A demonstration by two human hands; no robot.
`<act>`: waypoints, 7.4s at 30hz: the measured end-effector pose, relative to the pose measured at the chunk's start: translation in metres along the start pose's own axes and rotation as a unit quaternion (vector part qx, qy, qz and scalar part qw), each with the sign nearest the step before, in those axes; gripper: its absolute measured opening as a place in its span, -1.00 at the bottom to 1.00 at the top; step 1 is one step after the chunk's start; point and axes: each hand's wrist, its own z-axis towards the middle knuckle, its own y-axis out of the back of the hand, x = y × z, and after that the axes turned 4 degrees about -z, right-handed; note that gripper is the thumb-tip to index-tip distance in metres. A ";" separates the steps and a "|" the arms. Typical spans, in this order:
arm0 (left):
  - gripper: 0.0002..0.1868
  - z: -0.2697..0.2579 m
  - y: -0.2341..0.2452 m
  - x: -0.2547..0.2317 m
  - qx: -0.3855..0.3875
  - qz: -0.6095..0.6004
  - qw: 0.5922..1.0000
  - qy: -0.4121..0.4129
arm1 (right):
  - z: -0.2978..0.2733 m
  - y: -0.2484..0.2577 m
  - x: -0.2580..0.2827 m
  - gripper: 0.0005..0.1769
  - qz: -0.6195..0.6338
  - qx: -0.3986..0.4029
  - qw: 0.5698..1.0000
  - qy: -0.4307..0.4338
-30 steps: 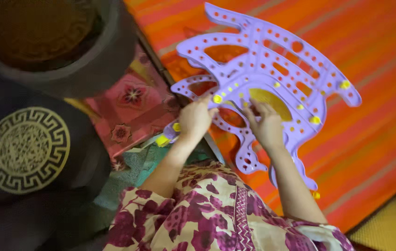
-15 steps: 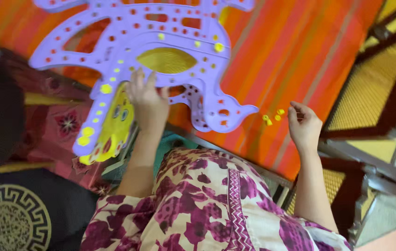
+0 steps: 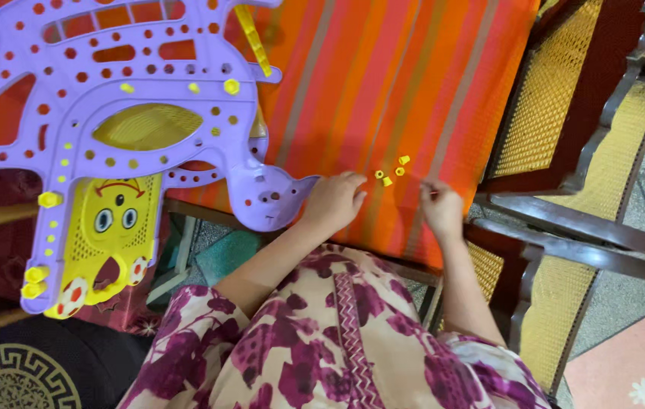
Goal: The person assembles a purple plastic duck-shaped rocking chair by connecting the side panels and seat using yellow plastic bolts.
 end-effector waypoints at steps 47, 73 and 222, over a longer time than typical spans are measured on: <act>-0.47 -0.066 0.167 0.122 -0.382 0.112 0.913 0.093 | 0.068 -0.089 0.297 -0.51 0.126 0.112 0.973 0.158; -0.02 -0.051 0.210 0.183 -0.184 0.080 0.966 0.161 | 0.083 -0.146 0.466 -0.64 -0.113 0.181 0.925 0.315; -0.68 -0.072 0.056 0.009 -0.199 0.095 0.973 0.063 | 0.086 -0.204 -0.067 -0.54 -0.359 0.318 0.858 0.183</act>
